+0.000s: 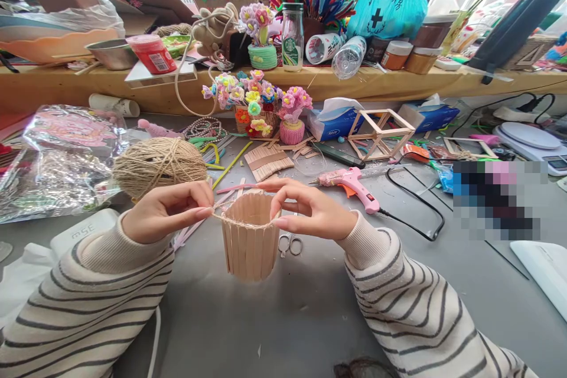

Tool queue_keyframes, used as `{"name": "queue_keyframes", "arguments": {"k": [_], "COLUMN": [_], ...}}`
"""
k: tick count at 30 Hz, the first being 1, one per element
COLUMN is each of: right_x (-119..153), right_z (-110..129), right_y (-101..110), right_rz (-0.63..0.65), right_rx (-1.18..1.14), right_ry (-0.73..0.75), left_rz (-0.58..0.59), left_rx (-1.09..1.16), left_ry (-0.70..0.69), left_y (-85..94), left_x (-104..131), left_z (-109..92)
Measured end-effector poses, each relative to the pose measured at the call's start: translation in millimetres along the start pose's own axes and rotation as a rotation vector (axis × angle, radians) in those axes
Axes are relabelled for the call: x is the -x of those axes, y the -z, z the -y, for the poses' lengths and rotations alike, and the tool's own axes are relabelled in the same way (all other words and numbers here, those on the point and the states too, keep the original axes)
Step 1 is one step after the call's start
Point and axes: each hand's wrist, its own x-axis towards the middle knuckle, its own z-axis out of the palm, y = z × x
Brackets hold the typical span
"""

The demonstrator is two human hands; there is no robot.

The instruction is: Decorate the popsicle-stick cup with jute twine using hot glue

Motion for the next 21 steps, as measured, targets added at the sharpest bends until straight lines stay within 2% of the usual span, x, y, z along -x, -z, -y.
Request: {"name": "queue_keyframes", "arguments": {"k": [12,21], "right_x": [0.0,-0.9], "right_z": [-1.1,1.2], "right_y": [0.6,-0.3], "right_rz": [0.012,0.014], "right_rx": [0.007,0.011], "right_ry": [0.001,0.026], "left_rz": [0.001,-0.005], "left_rx": [-0.064,-0.126], "left_ry": [0.02,0.016], "left_y": [-1.1,-2.4], "left_x": [1.5,0.0], "left_z": [6.7,4.2]}}
